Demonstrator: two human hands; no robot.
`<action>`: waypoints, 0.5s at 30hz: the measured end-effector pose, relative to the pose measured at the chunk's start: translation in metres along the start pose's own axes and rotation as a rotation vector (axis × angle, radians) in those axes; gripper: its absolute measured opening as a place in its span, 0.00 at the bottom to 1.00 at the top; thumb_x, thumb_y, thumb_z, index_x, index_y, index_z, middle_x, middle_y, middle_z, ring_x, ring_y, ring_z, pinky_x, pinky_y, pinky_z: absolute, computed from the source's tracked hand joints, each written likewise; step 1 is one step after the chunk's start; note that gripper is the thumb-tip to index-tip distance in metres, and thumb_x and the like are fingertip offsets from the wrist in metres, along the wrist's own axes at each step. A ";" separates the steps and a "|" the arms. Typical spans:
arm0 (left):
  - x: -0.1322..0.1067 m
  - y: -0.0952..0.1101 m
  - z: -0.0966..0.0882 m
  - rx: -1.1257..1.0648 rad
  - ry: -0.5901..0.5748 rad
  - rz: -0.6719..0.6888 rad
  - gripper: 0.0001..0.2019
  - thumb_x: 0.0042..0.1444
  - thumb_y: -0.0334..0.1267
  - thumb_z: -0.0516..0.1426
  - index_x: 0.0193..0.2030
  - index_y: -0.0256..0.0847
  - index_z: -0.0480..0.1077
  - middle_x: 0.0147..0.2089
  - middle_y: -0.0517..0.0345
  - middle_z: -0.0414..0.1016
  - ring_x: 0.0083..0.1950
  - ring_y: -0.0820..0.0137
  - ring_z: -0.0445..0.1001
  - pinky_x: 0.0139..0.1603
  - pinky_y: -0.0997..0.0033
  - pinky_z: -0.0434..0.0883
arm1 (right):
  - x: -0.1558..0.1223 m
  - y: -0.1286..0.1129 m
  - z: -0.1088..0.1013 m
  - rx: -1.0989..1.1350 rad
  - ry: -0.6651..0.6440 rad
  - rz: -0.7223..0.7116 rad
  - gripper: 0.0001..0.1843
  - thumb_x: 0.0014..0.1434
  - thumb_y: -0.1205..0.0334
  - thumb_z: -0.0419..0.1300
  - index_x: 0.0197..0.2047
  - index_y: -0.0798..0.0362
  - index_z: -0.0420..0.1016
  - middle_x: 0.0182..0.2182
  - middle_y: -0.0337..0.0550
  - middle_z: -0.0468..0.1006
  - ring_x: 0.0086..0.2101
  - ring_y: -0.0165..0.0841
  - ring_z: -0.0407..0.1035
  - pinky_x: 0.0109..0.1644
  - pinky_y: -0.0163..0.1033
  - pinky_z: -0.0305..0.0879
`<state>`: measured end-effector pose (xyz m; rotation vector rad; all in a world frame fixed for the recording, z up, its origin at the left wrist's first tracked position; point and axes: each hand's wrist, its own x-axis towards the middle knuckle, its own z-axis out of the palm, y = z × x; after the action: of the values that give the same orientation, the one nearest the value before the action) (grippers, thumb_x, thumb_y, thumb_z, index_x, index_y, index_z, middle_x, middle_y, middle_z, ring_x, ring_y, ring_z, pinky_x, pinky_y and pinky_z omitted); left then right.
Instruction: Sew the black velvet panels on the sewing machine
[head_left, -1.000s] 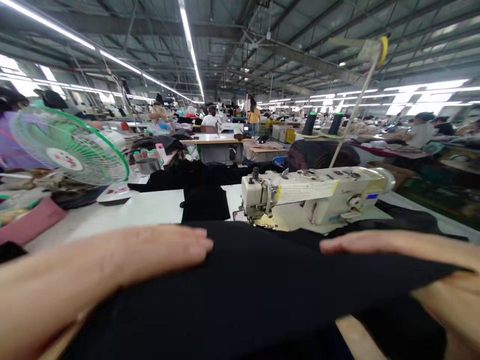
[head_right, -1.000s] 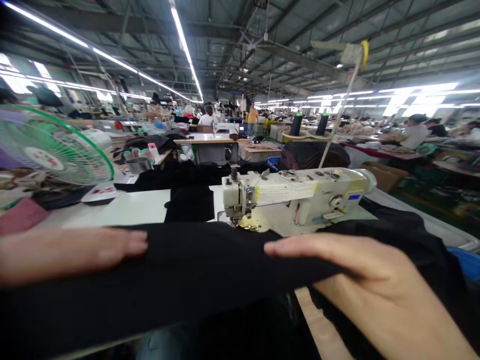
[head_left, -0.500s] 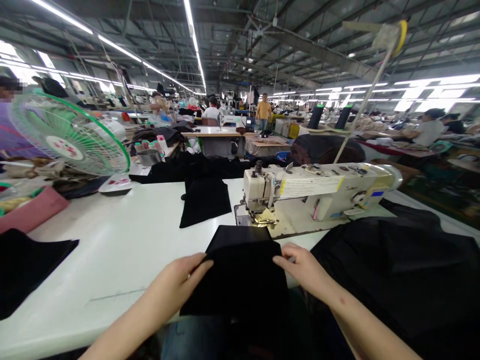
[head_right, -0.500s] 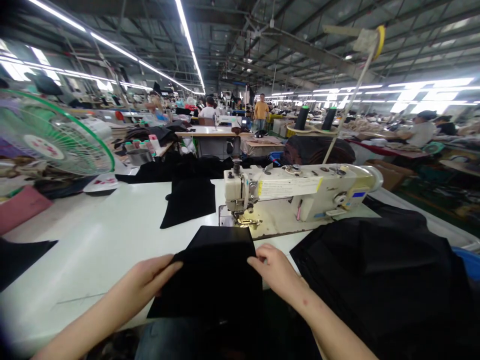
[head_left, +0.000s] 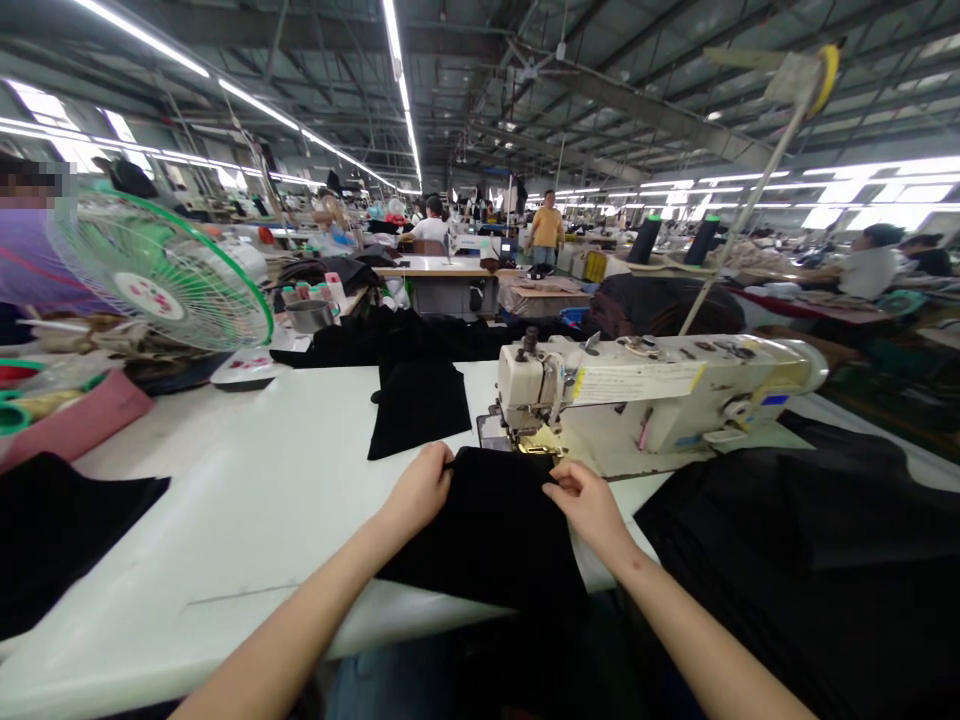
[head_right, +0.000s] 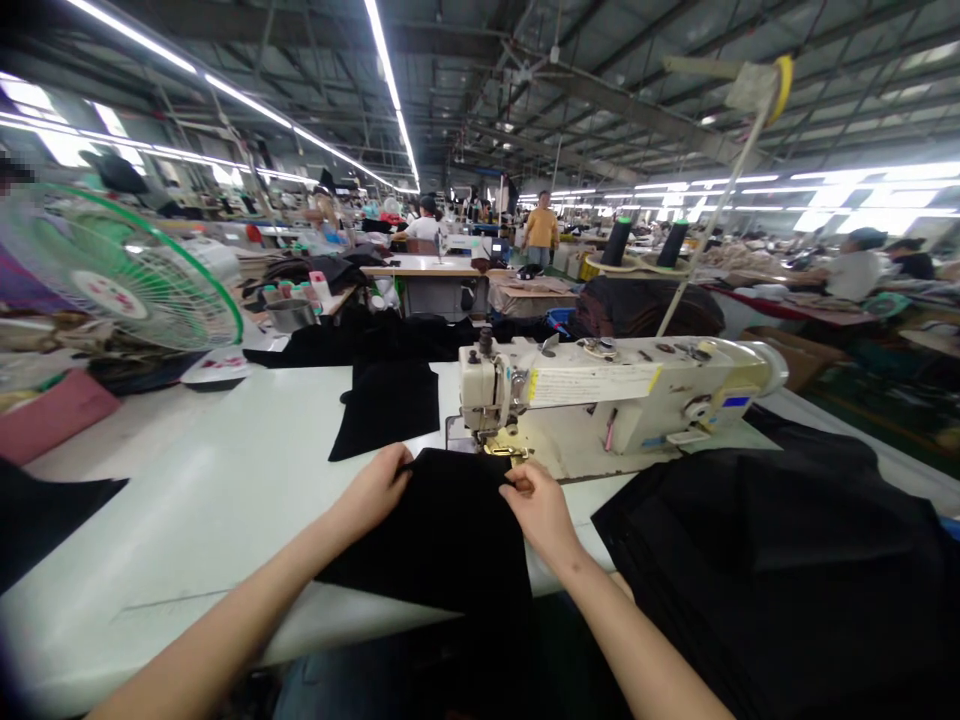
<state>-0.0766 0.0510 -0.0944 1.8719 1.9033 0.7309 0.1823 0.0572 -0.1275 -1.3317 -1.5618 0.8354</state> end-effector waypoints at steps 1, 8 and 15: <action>-0.007 0.002 -0.002 -0.030 0.020 0.000 0.04 0.55 0.28 0.53 0.34 0.42 0.65 0.39 0.51 0.74 0.44 0.61 0.74 0.49 0.61 0.70 | -0.005 -0.001 -0.005 0.042 0.001 0.005 0.13 0.49 0.52 0.64 0.35 0.52 0.76 0.31 0.42 0.77 0.33 0.38 0.73 0.42 0.44 0.70; -0.051 0.022 -0.022 -1.084 -0.095 -0.165 0.16 0.46 0.33 0.65 0.44 0.40 0.75 0.42 0.56 0.81 0.44 0.67 0.79 0.50 0.69 0.72 | -0.026 -0.008 -0.034 0.303 0.049 0.150 0.25 0.49 0.42 0.69 0.42 0.53 0.79 0.38 0.45 0.82 0.41 0.42 0.76 0.49 0.44 0.71; -0.065 0.037 -0.026 -1.163 0.108 -0.147 0.09 0.52 0.42 0.67 0.36 0.41 0.81 0.50 0.53 0.81 0.51 0.64 0.77 0.54 0.68 0.71 | -0.028 -0.002 -0.040 0.391 0.096 0.194 0.24 0.47 0.43 0.71 0.39 0.52 0.83 0.37 0.46 0.83 0.43 0.48 0.76 0.46 0.43 0.73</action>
<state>-0.0599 -0.0169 -0.0577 0.9437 1.1487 1.4673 0.2193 0.0270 -0.1168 -1.2246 -1.1335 1.1155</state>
